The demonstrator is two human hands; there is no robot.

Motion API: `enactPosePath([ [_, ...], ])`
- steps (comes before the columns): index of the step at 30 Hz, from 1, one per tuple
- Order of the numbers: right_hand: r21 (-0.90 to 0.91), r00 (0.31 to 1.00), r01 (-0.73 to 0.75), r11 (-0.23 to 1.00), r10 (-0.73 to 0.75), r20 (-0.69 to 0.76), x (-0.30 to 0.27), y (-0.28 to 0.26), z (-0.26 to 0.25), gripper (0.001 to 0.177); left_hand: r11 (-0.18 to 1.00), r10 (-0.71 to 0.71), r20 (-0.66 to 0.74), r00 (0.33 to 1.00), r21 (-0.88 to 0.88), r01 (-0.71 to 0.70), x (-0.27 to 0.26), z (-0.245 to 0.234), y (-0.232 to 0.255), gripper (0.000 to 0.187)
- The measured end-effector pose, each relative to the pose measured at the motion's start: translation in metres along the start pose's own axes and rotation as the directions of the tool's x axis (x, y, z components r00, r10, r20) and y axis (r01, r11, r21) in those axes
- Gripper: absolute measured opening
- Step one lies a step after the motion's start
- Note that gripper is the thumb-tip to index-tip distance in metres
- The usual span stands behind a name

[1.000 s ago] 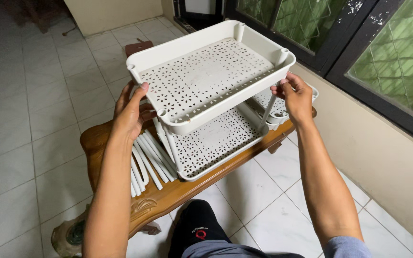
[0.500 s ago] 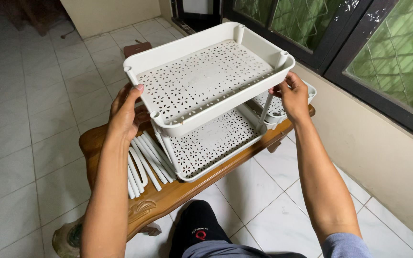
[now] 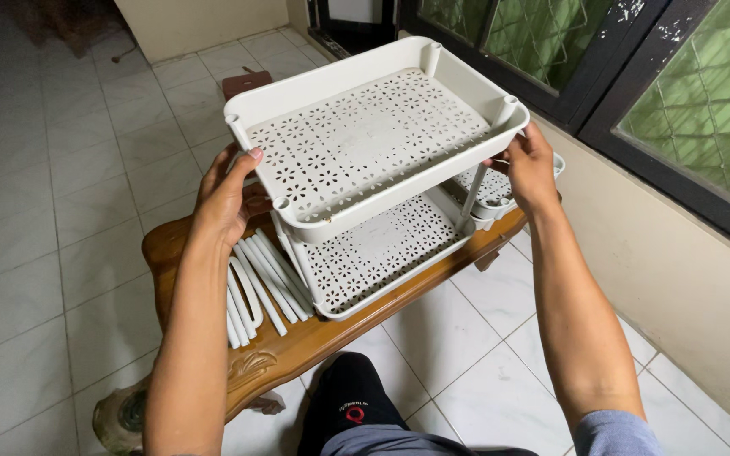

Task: The person assembles a white plastic storage shelf by inserting vertical support poles into the corner holes of perforated trays and stacking the trays to form a three-tier unit. The person handles the trays and poles by hand, aligning and seating each component without tools.

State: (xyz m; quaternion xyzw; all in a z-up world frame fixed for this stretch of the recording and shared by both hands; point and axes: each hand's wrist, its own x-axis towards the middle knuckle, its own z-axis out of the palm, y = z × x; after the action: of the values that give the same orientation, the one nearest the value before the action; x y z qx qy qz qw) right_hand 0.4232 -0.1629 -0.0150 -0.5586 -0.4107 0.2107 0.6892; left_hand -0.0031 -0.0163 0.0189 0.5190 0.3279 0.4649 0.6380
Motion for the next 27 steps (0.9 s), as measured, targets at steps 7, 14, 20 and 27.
enactPosePath([
  [7,0.046,0.924,-0.381,0.923,0.381,0.000,0.017,-0.042,-0.004,0.069,0.999,-0.027,-0.002,1.000,-0.024,0.027,0.000,0.000,-0.007,0.071],
  [14,-0.011,0.902,-0.427,0.904,0.425,-0.067,0.030,-0.050,0.002,0.065,0.995,-0.052,0.011,0.999,-0.079,0.053,0.010,-0.008,-0.021,0.071],
  [20,-0.005,0.894,-0.446,0.895,0.445,-0.057,0.031,-0.047,-0.002,0.060,0.968,-0.045,-0.168,0.985,0.236,0.084,0.032,-0.011,-0.023,0.102],
  [27,0.031,0.894,-0.443,0.896,0.444,-0.056,0.034,-0.042,-0.007,0.057,0.993,-0.042,0.032,0.999,0.108,0.038,0.076,-0.011,-0.028,0.109],
])
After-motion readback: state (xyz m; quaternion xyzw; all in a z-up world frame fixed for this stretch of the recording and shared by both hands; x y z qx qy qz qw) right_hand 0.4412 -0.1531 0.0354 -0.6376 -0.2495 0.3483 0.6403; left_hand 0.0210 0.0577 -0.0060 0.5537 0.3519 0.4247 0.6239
